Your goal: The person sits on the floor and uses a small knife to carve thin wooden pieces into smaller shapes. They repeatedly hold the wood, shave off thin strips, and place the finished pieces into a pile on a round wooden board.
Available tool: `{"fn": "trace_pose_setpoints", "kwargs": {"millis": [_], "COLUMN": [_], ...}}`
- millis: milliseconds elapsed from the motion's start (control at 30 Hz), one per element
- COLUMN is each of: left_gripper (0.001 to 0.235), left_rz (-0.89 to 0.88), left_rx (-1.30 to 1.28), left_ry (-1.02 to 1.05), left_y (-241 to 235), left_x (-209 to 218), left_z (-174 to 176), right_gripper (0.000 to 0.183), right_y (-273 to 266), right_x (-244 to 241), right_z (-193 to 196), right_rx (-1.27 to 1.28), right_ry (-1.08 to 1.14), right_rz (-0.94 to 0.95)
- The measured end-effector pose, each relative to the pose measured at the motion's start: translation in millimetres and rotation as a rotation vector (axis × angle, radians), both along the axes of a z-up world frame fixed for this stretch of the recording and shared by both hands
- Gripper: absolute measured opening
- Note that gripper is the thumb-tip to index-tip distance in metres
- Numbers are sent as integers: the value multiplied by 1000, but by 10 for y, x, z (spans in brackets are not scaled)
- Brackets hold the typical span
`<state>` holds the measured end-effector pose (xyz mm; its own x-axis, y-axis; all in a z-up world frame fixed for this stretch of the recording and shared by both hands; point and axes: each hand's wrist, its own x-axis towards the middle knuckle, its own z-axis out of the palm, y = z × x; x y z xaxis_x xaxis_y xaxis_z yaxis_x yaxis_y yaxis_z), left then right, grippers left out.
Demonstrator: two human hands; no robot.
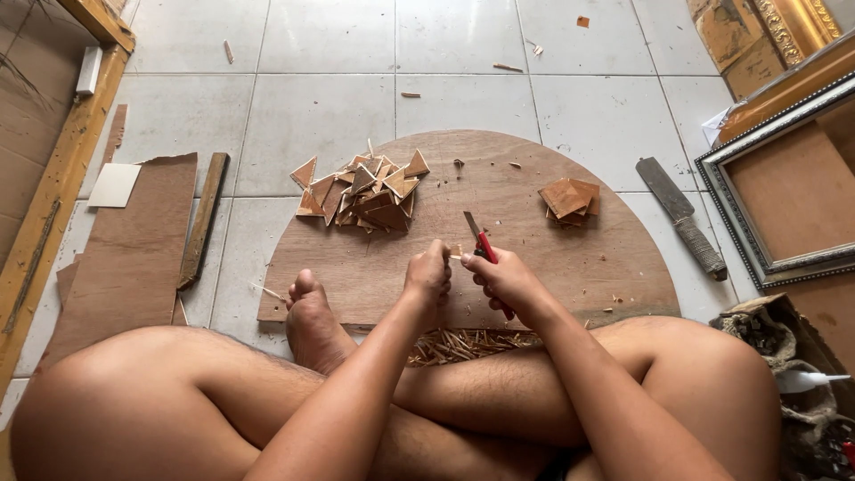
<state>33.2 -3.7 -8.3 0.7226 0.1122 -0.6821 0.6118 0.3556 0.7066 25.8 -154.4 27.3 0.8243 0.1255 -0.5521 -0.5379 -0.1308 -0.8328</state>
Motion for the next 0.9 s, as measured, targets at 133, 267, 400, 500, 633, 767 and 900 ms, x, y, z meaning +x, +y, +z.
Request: {"fn": "trace_pose_setpoints", "kwargs": {"millis": [133, 267, 400, 500, 633, 767, 900], "left_gripper": [30, 31, 27, 25, 24, 22, 21], "left_rz": [55, 11, -17, -25, -28, -13, -14], "left_rx": [143, 157, 185, 170, 146, 98, 29], "left_ry": [31, 24, 46, 69, 57, 61, 71], "left_y": [53, 52, 35, 39, 48, 88, 110], "left_x": [179, 181, 209, 222, 197, 160, 179], "left_z": [-336, -438, -410, -477, -427, -368, -335], "right_gripper": [52, 48, 61, 59, 64, 62, 60], "right_y": [-205, -49, 44, 72, 65, 93, 109], "right_x": [41, -273, -374, -432, -416, -433, -429], "right_z": [-367, 172, 474, 563, 574, 598, 660], "right_rx": [-435, -764, -916, -917, -953, -950, -979], "right_ry": [-184, -146, -116, -156, -138, -129, -149], "right_rz": [156, 288, 352, 345, 396, 401, 417]}}
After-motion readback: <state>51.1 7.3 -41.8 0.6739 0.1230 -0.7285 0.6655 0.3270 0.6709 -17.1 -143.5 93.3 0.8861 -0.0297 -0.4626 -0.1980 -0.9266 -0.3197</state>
